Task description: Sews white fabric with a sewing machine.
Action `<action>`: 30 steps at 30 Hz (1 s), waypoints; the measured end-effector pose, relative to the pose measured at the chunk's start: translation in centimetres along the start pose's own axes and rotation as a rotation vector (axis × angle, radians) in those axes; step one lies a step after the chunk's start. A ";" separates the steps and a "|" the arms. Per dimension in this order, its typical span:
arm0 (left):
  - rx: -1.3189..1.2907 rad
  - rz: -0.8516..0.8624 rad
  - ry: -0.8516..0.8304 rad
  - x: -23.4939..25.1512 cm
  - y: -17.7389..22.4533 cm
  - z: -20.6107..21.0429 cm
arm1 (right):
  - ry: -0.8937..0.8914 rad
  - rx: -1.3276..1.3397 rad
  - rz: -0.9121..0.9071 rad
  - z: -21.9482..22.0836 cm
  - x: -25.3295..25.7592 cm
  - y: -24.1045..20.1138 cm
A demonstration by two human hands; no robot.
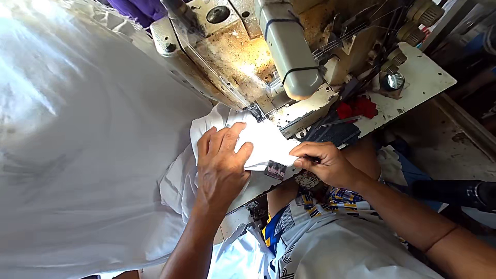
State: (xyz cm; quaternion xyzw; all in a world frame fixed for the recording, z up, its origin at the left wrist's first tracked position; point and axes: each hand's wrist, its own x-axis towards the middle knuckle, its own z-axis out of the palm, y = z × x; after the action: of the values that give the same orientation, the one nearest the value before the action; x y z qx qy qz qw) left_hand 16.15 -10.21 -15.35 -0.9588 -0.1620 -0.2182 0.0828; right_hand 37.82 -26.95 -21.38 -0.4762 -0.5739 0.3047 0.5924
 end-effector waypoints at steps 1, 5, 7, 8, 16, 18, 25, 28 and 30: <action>-0.002 0.003 0.002 0.3 -0.5 0.1 | 0.004 -0.001 -0.001 0.1 0.5 0.1; -0.002 -0.015 0.023 1.4 -2.6 0.8 | 0.027 -0.014 0.008 0.7 2.7 0.7; -0.004 -0.059 0.047 1.8 -3.2 1.0 | 0.042 0.003 0.022 1.1 3.7 0.8; -0.008 -0.087 0.059 1.9 -3.3 1.3 | 0.049 0.016 0.021 1.4 4.1 0.9; -0.136 -0.204 0.206 1.1 -2.3 1.9 | 0.091 0.045 -0.053 2.2 5.6 1.0; -0.175 -0.171 0.188 0.9 -1.9 1.5 | 0.097 0.040 -0.064 2.2 5.7 1.2; -0.390 -0.019 0.204 0.1 -1.7 0.1 | 0.170 -0.021 -0.094 0.3 2.9 0.5; -0.426 -0.022 0.386 0.3 -2.0 -0.1 | 0.174 -0.042 -0.059 -1.8 1.1 0.1; -0.397 -0.039 0.479 0.7 -2.0 -0.2 | 0.187 -0.095 -0.045 -3.1 0.1 -0.1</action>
State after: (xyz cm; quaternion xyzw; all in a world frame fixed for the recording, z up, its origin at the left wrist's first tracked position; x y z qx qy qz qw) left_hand 16.00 -8.19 -14.70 -0.8743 -0.1105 -0.4667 -0.0747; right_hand 40.82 -27.54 -20.92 -0.5171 -0.5404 0.2180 0.6269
